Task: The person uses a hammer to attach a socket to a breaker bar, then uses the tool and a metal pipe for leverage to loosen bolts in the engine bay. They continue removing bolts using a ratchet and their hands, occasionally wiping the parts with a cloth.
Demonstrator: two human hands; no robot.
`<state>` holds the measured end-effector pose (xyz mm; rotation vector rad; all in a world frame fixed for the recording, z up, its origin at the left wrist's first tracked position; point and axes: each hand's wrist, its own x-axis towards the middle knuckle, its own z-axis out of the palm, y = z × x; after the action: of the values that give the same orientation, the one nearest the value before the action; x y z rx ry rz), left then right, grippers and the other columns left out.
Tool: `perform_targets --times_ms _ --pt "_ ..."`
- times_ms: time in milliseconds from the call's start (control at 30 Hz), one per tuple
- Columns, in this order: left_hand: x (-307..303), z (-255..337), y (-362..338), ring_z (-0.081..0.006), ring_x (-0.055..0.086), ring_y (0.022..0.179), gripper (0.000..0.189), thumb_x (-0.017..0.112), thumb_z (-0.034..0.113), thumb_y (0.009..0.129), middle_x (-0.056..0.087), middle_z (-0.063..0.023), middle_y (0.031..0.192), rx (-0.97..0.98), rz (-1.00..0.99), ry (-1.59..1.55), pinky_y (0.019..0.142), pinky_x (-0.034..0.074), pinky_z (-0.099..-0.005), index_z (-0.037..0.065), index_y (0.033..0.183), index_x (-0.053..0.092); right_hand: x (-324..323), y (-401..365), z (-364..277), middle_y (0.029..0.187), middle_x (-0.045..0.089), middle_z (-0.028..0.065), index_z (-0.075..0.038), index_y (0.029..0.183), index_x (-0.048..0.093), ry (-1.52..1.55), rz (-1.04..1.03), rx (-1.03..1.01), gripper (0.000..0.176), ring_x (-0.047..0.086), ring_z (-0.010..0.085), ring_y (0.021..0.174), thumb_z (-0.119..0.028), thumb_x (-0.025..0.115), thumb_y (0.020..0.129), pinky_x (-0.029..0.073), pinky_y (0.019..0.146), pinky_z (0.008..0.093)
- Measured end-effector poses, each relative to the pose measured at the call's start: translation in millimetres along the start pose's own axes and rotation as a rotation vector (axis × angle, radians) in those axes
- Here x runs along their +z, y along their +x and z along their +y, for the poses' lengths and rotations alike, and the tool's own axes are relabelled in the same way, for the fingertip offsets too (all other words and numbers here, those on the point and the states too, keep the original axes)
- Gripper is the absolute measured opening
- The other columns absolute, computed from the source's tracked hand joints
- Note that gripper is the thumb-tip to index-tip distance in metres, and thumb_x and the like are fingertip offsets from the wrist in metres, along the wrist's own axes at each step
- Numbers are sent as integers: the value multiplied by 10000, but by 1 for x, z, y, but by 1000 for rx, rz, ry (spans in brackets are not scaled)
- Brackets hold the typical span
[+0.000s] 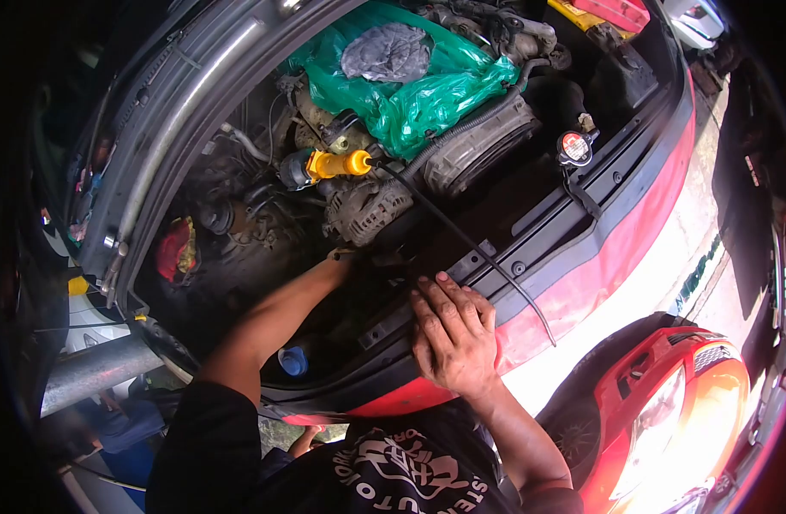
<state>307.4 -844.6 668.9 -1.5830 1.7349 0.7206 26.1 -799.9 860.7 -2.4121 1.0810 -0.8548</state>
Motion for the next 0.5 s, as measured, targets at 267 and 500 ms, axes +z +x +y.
perform_targets --times_ms 267,500 --pt "5 -30 -69 -328 719 1015 444 568 127 905 719 -150 1146 96 -5 -126 762 616 -443 89 1346 602 0 0 -2 1280 658 129 -27 1183 687 -9 20 -5 461 591 285 1258 -50 677 723 405 1036 434" --pt "-11 -45 -133 -387 721 845 725 540 125 904 718 -231 931 92 -61 -265 792 582 -511 158 1576 269 3 1 -5 1275 657 136 -21 1179 685 -31 20 -17 456 589 313 1251 -38 657 724 410 1043 460"
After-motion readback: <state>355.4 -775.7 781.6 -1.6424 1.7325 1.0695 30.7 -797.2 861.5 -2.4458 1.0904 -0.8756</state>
